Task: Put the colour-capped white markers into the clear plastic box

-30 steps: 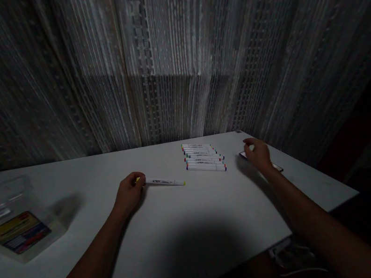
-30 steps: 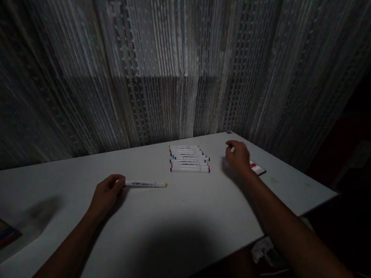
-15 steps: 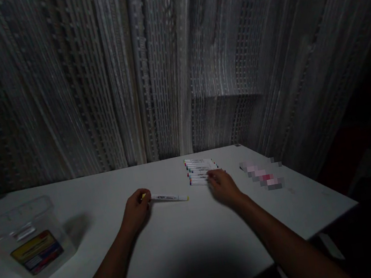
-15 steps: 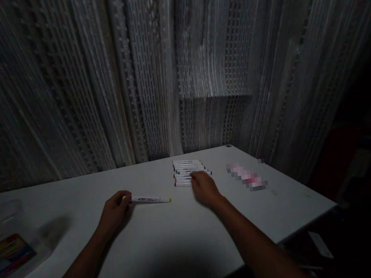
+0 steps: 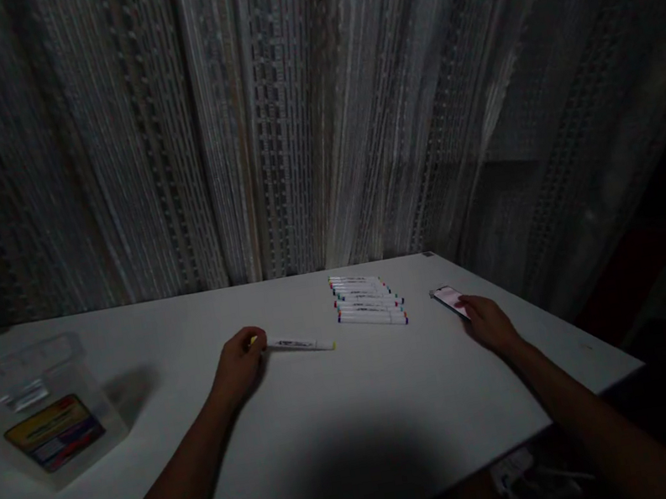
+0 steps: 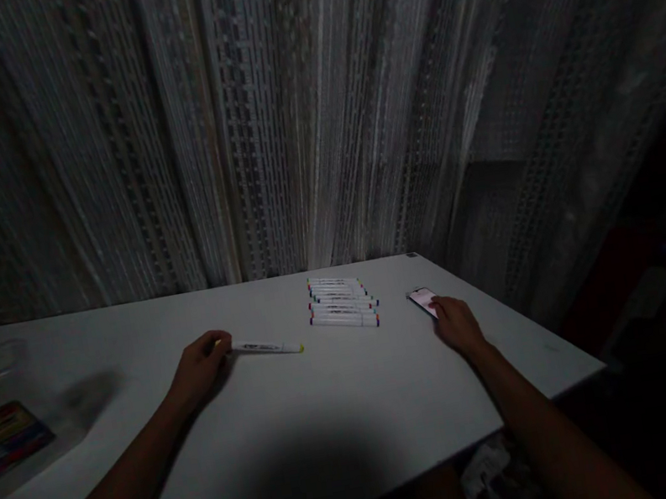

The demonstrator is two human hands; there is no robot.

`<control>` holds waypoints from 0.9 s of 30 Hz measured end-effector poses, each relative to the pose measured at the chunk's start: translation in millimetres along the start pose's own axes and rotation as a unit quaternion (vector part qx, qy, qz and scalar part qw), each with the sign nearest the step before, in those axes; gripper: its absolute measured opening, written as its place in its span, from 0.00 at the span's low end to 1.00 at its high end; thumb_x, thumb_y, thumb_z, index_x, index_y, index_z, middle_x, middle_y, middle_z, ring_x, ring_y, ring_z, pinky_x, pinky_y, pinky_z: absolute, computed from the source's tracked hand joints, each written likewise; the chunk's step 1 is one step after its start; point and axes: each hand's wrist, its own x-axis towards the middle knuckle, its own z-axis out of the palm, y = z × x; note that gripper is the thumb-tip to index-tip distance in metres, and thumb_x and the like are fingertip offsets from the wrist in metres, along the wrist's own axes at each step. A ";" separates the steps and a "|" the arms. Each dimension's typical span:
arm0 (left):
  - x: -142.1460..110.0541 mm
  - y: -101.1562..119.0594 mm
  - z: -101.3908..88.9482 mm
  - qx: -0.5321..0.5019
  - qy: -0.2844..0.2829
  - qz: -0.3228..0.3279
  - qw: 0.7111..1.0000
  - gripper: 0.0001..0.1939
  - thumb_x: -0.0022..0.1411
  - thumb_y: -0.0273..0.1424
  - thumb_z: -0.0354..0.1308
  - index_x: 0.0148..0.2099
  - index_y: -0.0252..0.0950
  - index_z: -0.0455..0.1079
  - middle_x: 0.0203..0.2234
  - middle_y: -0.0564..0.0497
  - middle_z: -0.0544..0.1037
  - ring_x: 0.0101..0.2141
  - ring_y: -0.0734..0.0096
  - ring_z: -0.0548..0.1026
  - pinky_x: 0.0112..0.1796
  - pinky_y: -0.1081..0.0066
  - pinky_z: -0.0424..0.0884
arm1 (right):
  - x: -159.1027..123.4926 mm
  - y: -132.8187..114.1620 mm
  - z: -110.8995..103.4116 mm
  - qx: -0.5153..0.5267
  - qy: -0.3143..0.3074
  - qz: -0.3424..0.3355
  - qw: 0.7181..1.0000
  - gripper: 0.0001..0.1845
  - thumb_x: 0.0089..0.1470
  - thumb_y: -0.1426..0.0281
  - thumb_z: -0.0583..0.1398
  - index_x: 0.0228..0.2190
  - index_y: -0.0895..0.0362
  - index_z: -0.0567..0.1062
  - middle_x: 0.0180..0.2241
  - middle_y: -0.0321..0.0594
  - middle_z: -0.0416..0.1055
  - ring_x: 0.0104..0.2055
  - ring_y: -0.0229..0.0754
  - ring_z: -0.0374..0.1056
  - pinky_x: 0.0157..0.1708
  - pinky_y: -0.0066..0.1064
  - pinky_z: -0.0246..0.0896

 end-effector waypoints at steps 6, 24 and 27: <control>-1.3 4.8 0.2 0.012 0.011 0.011 1.000 0.15 0.49 0.42 0.53 0.30 0.34 0.67 0.16 0.57 0.65 0.18 0.74 0.63 0.21 0.74 0.58 | 20.9 11.1 1.6 -0.070 -0.011 0.036 0.997 0.20 0.52 0.71 0.46 0.40 0.60 0.74 0.43 0.48 0.72 0.47 0.46 0.66 0.49 0.35 0.57; -2.4 8.9 -0.6 0.010 0.005 0.008 1.000 0.14 0.48 0.41 0.53 0.29 0.34 0.67 0.16 0.57 0.66 0.17 0.75 0.63 0.20 0.74 0.57 | -26.5 -3.0 -31.5 -0.099 -0.070 0.223 0.967 0.40 0.46 0.48 0.54 0.53 0.64 0.63 0.44 0.56 0.70 0.46 0.55 0.66 0.40 0.41 0.62; -1.8 7.4 -0.6 0.013 0.002 0.003 1.000 0.14 0.48 0.41 0.53 0.29 0.34 0.67 0.16 0.56 0.66 0.18 0.74 0.63 0.21 0.74 0.58 | -31.6 -10.1 -31.8 -0.098 -0.076 0.197 0.973 0.36 0.46 0.54 0.55 0.52 0.65 0.63 0.43 0.55 0.71 0.45 0.53 0.67 0.39 0.38 0.62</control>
